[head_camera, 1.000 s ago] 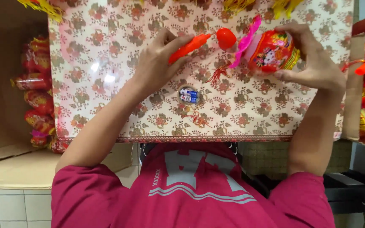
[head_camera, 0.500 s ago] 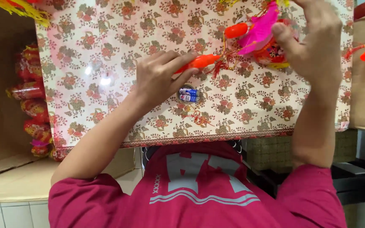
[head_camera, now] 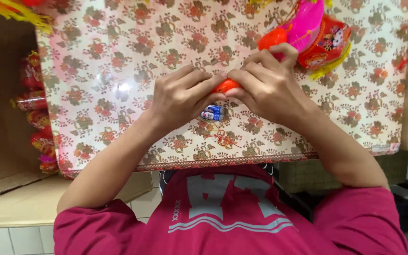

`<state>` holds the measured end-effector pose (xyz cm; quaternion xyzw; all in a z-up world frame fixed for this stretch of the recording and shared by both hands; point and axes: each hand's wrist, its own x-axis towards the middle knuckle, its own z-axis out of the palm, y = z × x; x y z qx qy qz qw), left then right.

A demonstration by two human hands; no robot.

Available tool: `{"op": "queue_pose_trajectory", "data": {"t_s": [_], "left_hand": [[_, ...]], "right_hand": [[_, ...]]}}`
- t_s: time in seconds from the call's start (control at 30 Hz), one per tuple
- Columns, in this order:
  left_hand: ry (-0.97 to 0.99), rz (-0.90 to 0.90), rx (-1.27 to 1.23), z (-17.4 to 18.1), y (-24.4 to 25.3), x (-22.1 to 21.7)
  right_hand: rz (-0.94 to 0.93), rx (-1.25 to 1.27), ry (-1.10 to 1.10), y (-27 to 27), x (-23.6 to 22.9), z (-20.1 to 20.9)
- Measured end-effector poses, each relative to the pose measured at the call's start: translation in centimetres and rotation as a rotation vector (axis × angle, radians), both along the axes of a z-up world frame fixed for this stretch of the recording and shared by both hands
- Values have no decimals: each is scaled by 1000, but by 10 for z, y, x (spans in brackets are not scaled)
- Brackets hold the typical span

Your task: Assembling decorative lanterns by installing batteries, attaching handles, and cleaning the exterior.

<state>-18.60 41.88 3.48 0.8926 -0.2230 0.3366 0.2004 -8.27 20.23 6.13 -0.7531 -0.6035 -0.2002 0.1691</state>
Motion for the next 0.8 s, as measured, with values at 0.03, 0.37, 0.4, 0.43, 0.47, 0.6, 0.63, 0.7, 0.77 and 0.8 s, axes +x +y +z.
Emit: {"op": "queue_pose_trajectory", "data": {"t_s": [0.03,0.37,0.4,0.43,0.47,0.6,0.63,0.7,0.77,0.8], "left_hand": [[32,-32,-11,1,-2,-1],[278,-138,-271,7,8,-7],[281,-135,-270,2,7,-7],[235,-132,-219,-2,7,-7],[187,-133,-170,-7,5,-5],[140,-101,-148,-9,5,-4],[95,-63,-126,-8,5,-4],[49,-21,-100,-8,4,-5],[5,31,-65,-8,0,-4],[5,29,-67,-6,-1,-4]], "right_hand": [[15,23,36,-2,-2,-3],[134,217,77,2,-17,-8],[136,219,80,0,-15,-16],[112,243,128,-3,-12,-23],[86,264,173,-6,-9,-29],[59,223,184,-6,-3,-8],[36,174,128,-6,-2,-9],[19,129,72,-4,2,-8],[-3,66,31,-6,5,-1],[-5,64,31,-6,5,-2]]}}
